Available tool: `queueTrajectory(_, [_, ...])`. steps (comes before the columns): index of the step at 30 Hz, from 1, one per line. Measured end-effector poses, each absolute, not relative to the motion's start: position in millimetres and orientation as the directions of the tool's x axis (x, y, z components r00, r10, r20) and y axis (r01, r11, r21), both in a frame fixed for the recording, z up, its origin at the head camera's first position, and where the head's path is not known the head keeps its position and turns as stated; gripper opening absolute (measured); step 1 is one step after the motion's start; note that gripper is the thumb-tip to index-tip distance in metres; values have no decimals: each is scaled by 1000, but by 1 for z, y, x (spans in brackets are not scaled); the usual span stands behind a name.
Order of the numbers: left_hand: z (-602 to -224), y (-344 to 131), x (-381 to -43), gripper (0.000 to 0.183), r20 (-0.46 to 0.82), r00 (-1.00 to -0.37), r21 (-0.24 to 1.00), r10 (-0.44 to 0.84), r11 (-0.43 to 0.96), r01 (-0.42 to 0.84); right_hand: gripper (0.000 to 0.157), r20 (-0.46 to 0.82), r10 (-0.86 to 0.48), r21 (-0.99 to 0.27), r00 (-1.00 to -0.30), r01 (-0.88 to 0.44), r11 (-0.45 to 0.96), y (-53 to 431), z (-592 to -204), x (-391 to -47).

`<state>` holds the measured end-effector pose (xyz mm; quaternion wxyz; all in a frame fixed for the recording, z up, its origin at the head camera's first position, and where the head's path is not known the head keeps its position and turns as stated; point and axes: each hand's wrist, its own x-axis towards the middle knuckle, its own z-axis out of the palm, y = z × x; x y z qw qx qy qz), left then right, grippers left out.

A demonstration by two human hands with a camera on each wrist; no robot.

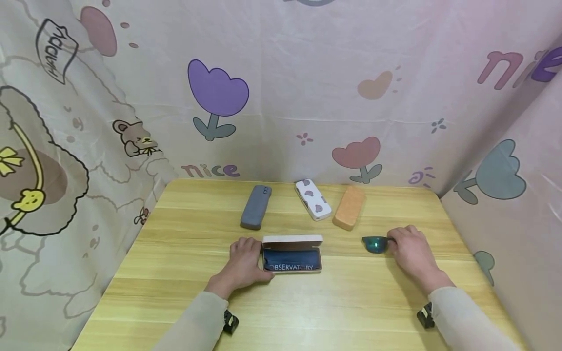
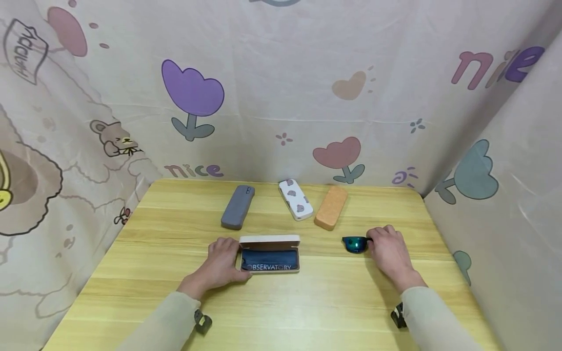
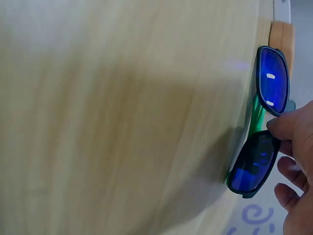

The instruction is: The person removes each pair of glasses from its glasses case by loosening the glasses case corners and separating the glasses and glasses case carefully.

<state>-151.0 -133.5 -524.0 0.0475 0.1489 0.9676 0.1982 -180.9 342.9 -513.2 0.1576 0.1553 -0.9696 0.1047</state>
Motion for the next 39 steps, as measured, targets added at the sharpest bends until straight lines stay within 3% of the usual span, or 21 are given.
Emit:
queueTrajectory(10, [-523,-134,-150,94,-39,-952,399,305,878,265,15,258,-198,-174,-946,-247,953,375,-507,-187])
queueTrajectory(19, [-525,-134,-149,93,-36,-954,404,298,878,259,18,286,-196,-45,-938,-218,975,400,-505,-187])
queueTrajectory(32, [-525,-134,-150,94,-39,-954,403,297,879,257,19,230,-118,-65,-966,-136,989,417,-503,-189])
queueTrajectory(39, [-526,-134,-151,94,-34,-954,410,296,875,257,33,138,-99,-66,-985,-109,992,410,-494,-187])
